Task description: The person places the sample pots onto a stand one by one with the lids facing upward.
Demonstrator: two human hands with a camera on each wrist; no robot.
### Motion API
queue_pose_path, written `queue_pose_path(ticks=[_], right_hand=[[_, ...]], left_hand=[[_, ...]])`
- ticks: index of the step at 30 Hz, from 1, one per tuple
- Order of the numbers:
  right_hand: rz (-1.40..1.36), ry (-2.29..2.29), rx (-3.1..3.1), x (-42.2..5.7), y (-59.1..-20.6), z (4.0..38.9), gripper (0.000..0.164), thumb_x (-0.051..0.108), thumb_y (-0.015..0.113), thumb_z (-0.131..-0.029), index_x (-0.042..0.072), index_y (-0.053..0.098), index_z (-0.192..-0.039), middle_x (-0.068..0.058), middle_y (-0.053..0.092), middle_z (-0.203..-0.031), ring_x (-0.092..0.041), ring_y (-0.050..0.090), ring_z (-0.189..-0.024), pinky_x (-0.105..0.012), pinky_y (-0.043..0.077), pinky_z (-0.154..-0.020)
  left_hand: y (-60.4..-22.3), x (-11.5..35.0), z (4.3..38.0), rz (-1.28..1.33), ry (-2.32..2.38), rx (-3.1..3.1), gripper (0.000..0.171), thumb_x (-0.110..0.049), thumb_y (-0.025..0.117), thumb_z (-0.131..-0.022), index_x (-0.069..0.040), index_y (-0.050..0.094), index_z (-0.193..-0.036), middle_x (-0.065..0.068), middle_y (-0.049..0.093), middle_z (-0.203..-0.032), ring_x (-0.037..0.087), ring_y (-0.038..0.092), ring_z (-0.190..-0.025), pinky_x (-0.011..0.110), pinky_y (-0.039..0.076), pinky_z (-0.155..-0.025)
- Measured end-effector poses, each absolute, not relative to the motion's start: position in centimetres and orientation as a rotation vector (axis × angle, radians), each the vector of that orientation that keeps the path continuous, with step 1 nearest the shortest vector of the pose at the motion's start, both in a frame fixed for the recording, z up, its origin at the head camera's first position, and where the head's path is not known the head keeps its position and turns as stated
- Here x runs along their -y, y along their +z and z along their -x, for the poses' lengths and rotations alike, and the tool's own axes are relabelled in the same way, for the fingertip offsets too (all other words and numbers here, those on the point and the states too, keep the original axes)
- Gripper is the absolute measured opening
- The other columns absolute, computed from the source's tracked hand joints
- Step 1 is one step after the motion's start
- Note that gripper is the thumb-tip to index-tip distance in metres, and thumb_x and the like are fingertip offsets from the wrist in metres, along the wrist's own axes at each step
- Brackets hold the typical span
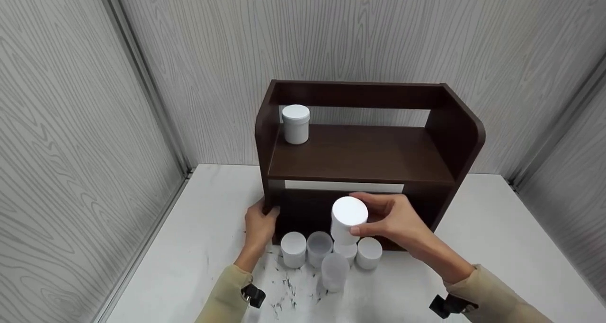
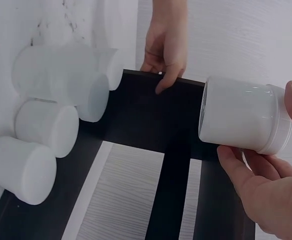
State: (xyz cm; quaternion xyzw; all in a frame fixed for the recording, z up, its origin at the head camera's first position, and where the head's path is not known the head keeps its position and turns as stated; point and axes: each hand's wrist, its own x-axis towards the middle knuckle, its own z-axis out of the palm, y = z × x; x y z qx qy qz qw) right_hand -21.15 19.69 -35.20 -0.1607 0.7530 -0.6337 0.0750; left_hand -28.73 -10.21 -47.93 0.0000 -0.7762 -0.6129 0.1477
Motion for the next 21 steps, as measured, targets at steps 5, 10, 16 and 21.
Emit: queue_pose_path(ticks=[5, 10, 16, 21], right_hand=[[0.515, -1.88, -2.277, -19.3, -33.9, 21.8, 0.071, 0.008, 0.095, -0.076, -0.002, 0.065, -0.14, -0.015, 0.074, -0.125, -0.027, 0.072, -0.111, -0.036, 0.06, -0.089], [0.537, -1.899, -2.271, -18.7, -32.5, 22.4, 0.071, 0.006, 0.094, -0.075, -0.002, 0.065, -0.14, -0.015, 0.074, -0.123, -0.027, 0.072, -0.11, -0.036, 0.06, -0.09], [0.567, -1.877, -2.295, -18.2, -30.7, 23.2, 0.07, 0.006, 0.095, -0.074, 0.002, 0.068, -0.138, -0.012, 0.074, -0.127, -0.028, 0.07, -0.117, -0.037, 0.059, -0.093], [0.603, -1.871, -2.302, -17.8, -29.1, 24.1, 0.07, 0.005, 0.094, -0.074, 0.002, 0.068, -0.139, -0.012, 0.074, -0.126, -0.027, 0.07, -0.118, -0.036, 0.058, -0.094]], left_hand=[[-47.9, 10.0, 28.7, -0.002, -1.762, 2.237, 0.043, -0.006, 0.062, -0.101, 0.009, 0.06, -0.141, 0.025, 0.066, -0.135, 0.039, 0.061, -0.127, 0.052, 0.047, -0.109], [-47.9, 9.9, 28.7, -0.007, -1.766, 2.252, 0.049, -0.008, 0.061, -0.101, 0.009, 0.054, -0.146, 0.025, 0.064, -0.138, 0.039, 0.06, -0.129, 0.051, 0.046, -0.11], [-47.9, 9.9, 28.7, -0.013, -1.768, 2.245, 0.05, -0.009, 0.062, -0.1, 0.011, 0.054, -0.146, 0.027, 0.063, -0.139, 0.039, 0.058, -0.131, 0.051, 0.045, -0.111], [-48.0, 10.0, 28.8, -0.009, -1.773, 2.232, 0.048, -0.007, 0.062, -0.1, 0.011, 0.055, -0.144, 0.027, 0.063, -0.138, 0.039, 0.059, -0.13, 0.051, 0.045, -0.111]])
